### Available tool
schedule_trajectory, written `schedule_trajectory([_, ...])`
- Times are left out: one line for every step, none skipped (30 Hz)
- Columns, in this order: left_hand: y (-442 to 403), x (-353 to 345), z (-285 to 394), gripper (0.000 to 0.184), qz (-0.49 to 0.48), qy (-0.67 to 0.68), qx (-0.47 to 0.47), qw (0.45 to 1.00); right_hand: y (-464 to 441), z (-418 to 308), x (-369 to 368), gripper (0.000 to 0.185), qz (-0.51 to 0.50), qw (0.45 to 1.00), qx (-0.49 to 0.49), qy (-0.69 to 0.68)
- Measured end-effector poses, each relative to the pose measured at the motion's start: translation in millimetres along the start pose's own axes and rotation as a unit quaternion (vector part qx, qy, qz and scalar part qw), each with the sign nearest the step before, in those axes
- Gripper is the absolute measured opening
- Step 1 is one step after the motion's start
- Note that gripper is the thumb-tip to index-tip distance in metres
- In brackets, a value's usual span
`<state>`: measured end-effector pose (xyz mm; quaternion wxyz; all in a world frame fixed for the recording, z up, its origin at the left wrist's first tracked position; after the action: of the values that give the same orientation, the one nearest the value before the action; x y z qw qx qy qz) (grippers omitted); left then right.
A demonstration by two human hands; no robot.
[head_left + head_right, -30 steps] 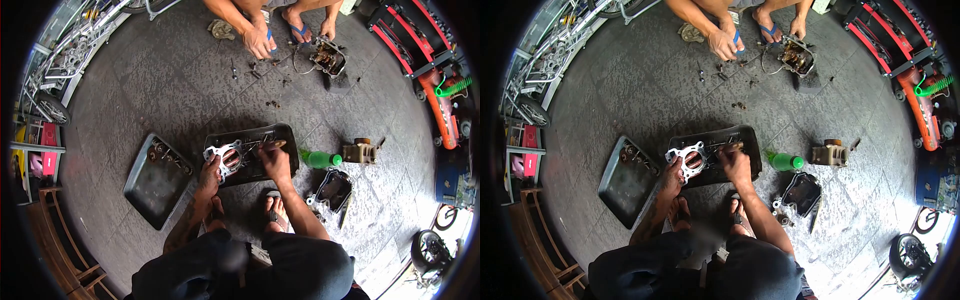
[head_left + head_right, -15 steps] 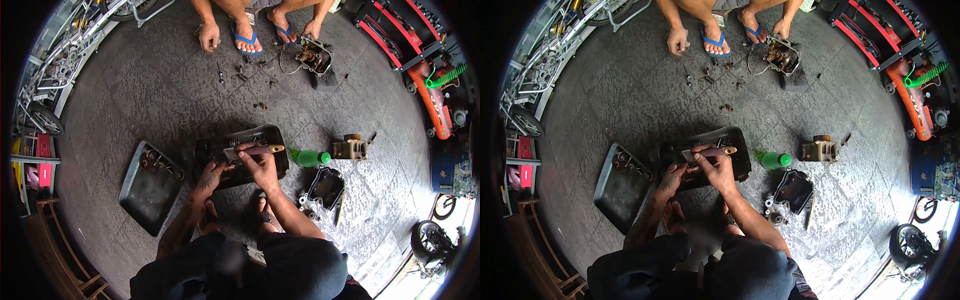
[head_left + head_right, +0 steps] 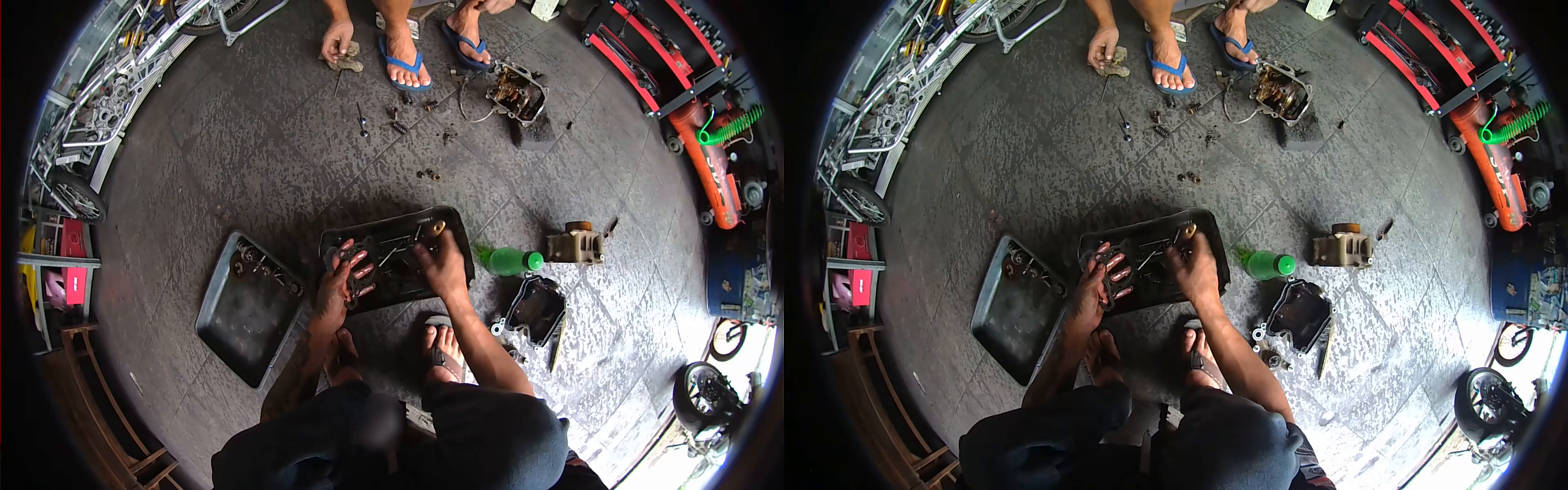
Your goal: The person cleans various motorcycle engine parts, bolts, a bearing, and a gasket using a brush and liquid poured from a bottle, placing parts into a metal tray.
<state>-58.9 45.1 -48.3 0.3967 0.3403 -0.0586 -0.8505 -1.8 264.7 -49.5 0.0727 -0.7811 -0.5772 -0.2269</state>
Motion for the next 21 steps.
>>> schedule_trajectory([0.5, 2.1, -3.4, 0.054, -0.001, 0.000, 0.000, 1.000, -1.6, -13.4, 2.4, 0.044, 0.001, 1.000, -0.001, 0.001])
schedule_trajectory([-0.3, 4.4, -6.1, 0.055, -0.005, 0.001, -0.008, 1.000, -1.3, -28.4, 12.6, 0.042, 0.128, 0.983, 0.049, -0.124])
schedule_trajectory([1.2, 5.9, -8.8, 0.056, -0.007, 0.002, -0.014, 1.000, -1.6, -38.7, 22.5, 0.041, 0.190, 0.962, 0.068, -0.186])
schedule_trajectory([1.4, 5.5, -10.9, 0.056, -0.008, 0.003, -0.013, 1.000, -1.3, -49.0, 32.0, 0.040, 0.251, 0.932, 0.094, -0.243])
schedule_trajectory([-0.2, 4.3, -12.2, 0.056, -0.007, 0.013, -0.020, 1.000, -7.0, -61.2, 43.2, 0.040, 0.242, 0.956, 0.114, -0.117])
schedule_trajectory([0.6, 4.2, -14.3, 0.057, -0.004, 0.024, -0.025, 0.999, -13.5, -72.4, 52.8, 0.041, 0.229, 0.965, 0.131, 0.010])
schedule_trajectory([1.7, 7.6, -19.4, 0.057, -0.004, 0.025, -0.022, 0.999, -31.6, -80.6, 58.8, 0.038, 0.142, 0.979, 0.138, 0.057])
schedule_trajectory([-0.3, 11.4, -24.1, 0.058, -0.026, 0.027, -0.046, 0.998, -57.3, -73.8, 58.8, 0.037, 0.072, 0.990, 0.107, 0.063])
schedule_trajectory([0.4, 13.2, -27.0, 0.058, -0.048, 0.029, -0.069, 0.996, -83.8, -68.4, 60.2, 0.040, 0.027, 0.991, 0.010, 0.131])
schedule_trajectory([3.3, 14.0, -29.1, 0.058, -0.047, 0.030, -0.067, 0.996, -106.8, -62.7, 61.8, 0.042, -0.019, 0.976, -0.086, 0.197])
schedule_trajectory([4.2, 16.1, -30.3, 0.059, -0.029, 0.022, -0.054, 0.998, -125.8, -57.3, 64.6, 0.044, -0.041, 0.961, -0.117, 0.246])
schedule_trajectory([1.6, 19.2, -28.6, 0.059, -0.014, 0.011, -0.043, 0.999, -145.7, -47.8, 67.2, 0.047, -0.060, 0.943, -0.145, 0.294])
schedule_trajectory([0.1, 18.8, -26.1, 0.059, -0.015, 0.010, -0.046, 0.999, -165.5, -27.0, 64.7, 0.050, -0.071, 0.925, -0.156, 0.338])
schedule_trajectory([4.6, 16.4, -25.8, 0.057, -0.008, 0.014, -0.046, 0.999, -176.7, -12.7, 63.6, 0.055, -0.084, 0.919, -0.170, 0.346])
schedule_trajectory([8.6, 14.8, -24.9, 0.054, -0.002, 0.018, -0.047, 0.999, -185.3, -1.2, 62.6, 0.060, -0.095, 0.913, -0.184, 0.353])
schedule_trajectory([10.4, 13.4, -23.8, 0.055, -0.004, 0.016, -0.043, 0.999, -193.8, 9.0, 61.5, 0.060, -0.094, 0.911, -0.185, 0.355])
schedule_trajectory([11.6, 13.8, -25.6, 0.055, -0.004, 0.019, -0.042, 0.999, -200.6, 19.8, 58.2, 0.061, -0.102, 0.899, -0.192, 0.382])
schedule_trajectory([13.0, 13.9, -28.0, 0.055, -0.007, 0.011, -0.035, 0.999, -202.8, 21.7, 55.4, 0.062, -0.110, 0.885, -0.198, 0.408])
schedule_trajectory([12.5, 13.6, -29.4, 0.055, -0.012, 0.004, -0.029, 0.999, -205.2, 23.5, 54.7, 0.062, -0.110, 0.883, -0.199, 0.410])
schedule_trajectory([12.6, 14.1, -29.1, 0.055, -0.013, 0.006, -0.028, 1.000, -206.9, 25.6, 53.4, 0.062, -0.108, 0.883, -0.204, 0.409])
schedule_trajectory([13.8, 14.1, -28.1, 0.055, -0.016, 0.005, -0.022, 1.000, -207.2, 28.0, 52.2, 0.062, -0.106, 0.883, -0.209, 0.407])
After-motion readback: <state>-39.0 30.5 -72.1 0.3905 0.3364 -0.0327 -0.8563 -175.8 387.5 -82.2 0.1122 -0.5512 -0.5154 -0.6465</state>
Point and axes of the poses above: each hand's wrist, its own y-axis away from the middle knuckle, its own x-axis out of the back of the hand, z = x × y, the point moved 4 cm from there along -y, towards the middle knuckle, and after that the axes turned 13 degrees about -z, right-handed, at the moved point
